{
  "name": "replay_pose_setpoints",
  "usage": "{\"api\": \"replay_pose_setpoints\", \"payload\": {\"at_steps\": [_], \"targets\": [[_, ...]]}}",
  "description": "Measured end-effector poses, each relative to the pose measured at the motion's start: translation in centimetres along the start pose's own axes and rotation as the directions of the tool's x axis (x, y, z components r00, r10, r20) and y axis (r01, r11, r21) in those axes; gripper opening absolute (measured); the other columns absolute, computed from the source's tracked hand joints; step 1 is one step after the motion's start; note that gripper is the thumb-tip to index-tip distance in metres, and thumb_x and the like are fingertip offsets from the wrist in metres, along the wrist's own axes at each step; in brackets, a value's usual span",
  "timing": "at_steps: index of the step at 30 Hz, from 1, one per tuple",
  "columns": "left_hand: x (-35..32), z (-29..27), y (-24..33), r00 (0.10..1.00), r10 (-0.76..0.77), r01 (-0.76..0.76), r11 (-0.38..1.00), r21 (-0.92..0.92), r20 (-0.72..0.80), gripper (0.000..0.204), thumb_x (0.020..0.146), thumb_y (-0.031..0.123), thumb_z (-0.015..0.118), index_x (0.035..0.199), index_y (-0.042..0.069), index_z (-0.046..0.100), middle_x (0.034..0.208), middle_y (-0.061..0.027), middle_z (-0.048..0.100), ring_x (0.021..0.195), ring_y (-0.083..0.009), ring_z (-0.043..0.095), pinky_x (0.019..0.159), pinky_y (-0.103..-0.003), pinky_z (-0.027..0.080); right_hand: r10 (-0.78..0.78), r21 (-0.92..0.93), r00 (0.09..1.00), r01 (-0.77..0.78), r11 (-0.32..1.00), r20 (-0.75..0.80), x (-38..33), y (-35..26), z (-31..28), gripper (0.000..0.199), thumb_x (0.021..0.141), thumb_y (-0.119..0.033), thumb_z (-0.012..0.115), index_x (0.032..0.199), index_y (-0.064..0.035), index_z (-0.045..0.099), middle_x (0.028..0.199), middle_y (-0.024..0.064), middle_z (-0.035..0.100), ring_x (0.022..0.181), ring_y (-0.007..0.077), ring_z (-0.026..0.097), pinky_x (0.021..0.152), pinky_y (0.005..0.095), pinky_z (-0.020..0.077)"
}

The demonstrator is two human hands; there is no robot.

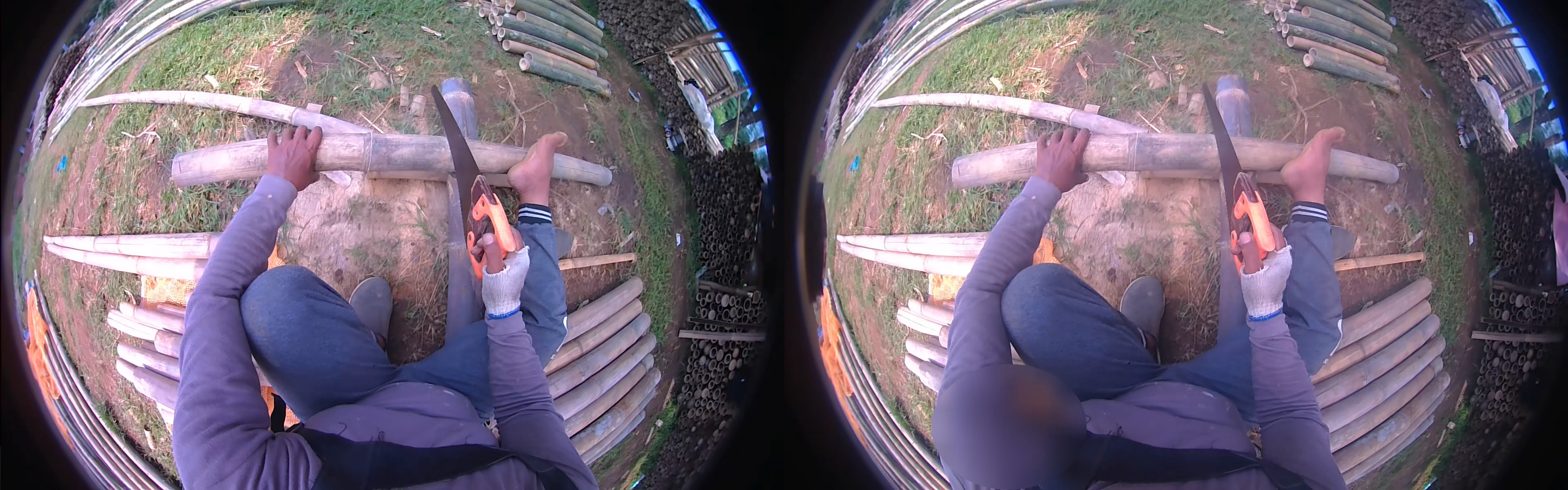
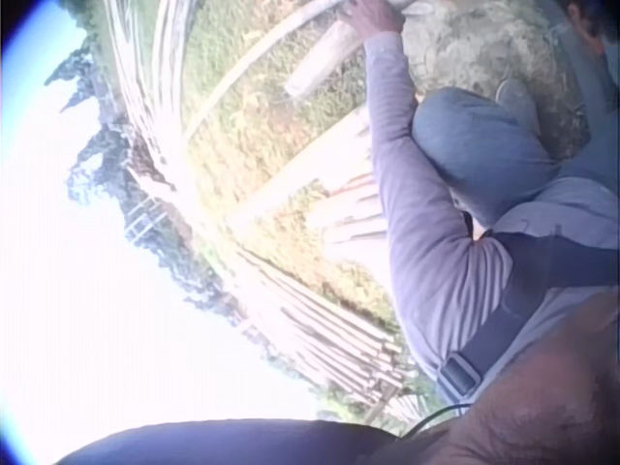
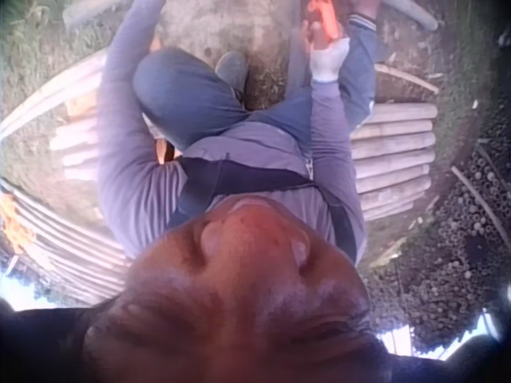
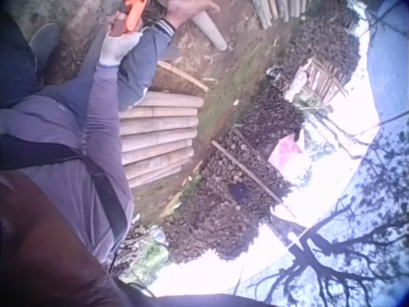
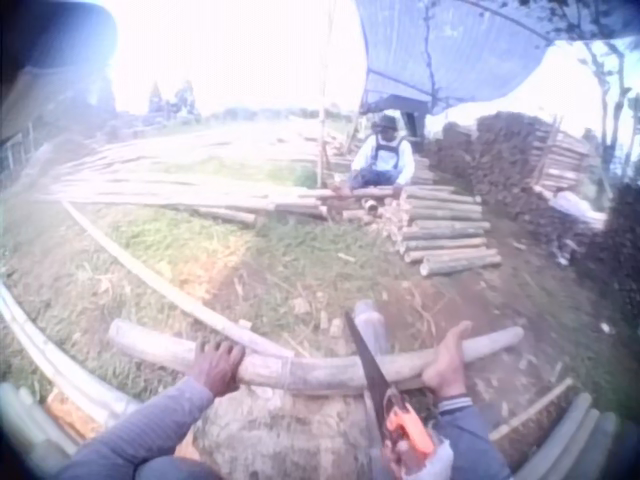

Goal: The person sits on the ground and uses a hand saw to cut a long bamboo pole into shorter sections. They hold the bamboo with one hand and their foot while sawing with the other, then move the cut pieces aside.

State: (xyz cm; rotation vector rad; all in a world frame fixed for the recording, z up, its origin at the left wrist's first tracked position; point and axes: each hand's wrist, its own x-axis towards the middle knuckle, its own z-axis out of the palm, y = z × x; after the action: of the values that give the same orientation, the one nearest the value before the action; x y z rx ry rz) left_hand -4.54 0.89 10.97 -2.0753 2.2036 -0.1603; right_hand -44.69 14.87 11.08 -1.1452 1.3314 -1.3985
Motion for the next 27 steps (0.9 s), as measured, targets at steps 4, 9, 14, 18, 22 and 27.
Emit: {"api": "replay_pose_setpoints", "payload": {"at_steps": [4,9,14,18,22,27], "targets": [[-0.2,-0.4,1.5,0.986,0.138,-0.134,0.990,0.046,-0.095,0.106,0.064,0.043,0.099,0.151,0.017,0.044,0.154,-0.0130,0.051,0.147,-0.0384,0.043,0.120,-0.067,0.030,0.002,-0.038,0.999,-0.004,0.999,-0.044,0.6,-0.8,0.5,0.026,0.101,-0.020,0.075,0.113,0.0006,0.064,0.080,0.0051,0.067,0.065,0.0091,0.062,0.059,0.0268,0.0496],[1.5,1.6,1.6,0.984,0.144,-0.146,0.989,-0.003,-0.105,0.076,0.078,0.020,0.085,0.144,0.018,0.047,0.121,-0.0114,0.068,0.116,-0.0347,0.068,0.108,-0.061,0.046,-0.092,-0.345,0.993,0.062,0.937,-0.073,1.7,0.6,-0.1,0.026,0.100,-0.021,0.077,0.101,0.0026,0.068,0.075,0.0070,0.067,0.063,0.0150,0.062,0.059,0.0322,0.0486],[1.3,1.7,1.1,0.979,0.156,-0.160,0.987,-0.020,-0.128,0.072,0.078,0.018,0.083,0.142,0.020,0.049,0.121,-0.0110,0.068,0.116,-0.0345,0.068,0.104,-0.061,0.047,-0.036,-0.314,0.996,0.007,0.949,-0.087,-3.9,-0.8,-1.8,0.020,0.101,-0.017,0.075,0.103,-0.0002,0.064,0.069,0.0027,0.064,0.054,0.0083,0.059,0.049,0.0254,0.0468],[1.3,2.9,0.8,0.982,0.145,-0.146,0.989,0.003,-0.118,0.087,0.072,0.022,0.088,0.148,0.021,0.047,0.120,-0.0098,0.066,0.116,-0.0349,0.066,0.102,-0.059,0.048,0.106,-0.234,0.987,-0.132,0.963,-0.122,-8.9,-3.6,-3.2,0.022,0.101,-0.018,0.074,0.107,0.0009,0.064,0.070,0.0048,0.064,0.052,0.0093,0.059,0.049,0.0271,0.0475],[1.5,3.3,1.0,0.976,0.150,-0.147,0.989,0.027,-0.155,0.082,0.073,0.022,0.088,0.145,0.021,0.048,0.118,-0.0080,0.066,0.115,-0.0342,0.066,0.100,-0.059,0.048,0.017,-0.219,0.993,-0.042,0.975,-0.118,-3.2,-0.8,-0.6,0.021,0.101,-0.017,0.074,0.105,0.0004,0.064,0.070,0.0046,0.064,0.053,0.0109,0.060,0.050,0.0275,0.0481],[2.2,2.4,2.1,0.979,0.164,-0.162,0.987,0.021,-0.124,0.083,0.074,0.021,0.087,0.146,0.020,0.048,0.120,-0.0085,0.065,0.118,-0.0335,0.065,0.099,-0.059,0.048,-0.078,-0.367,0.992,0.034,0.930,-0.104,6.0,3.8,0.2,0.020,0.099,-0.017,0.075,0.100,0.0008,0.065,0.072,0.0061,0.066,0.056,0.0149,0.063,0.052,0.0300,0.0498]]}}
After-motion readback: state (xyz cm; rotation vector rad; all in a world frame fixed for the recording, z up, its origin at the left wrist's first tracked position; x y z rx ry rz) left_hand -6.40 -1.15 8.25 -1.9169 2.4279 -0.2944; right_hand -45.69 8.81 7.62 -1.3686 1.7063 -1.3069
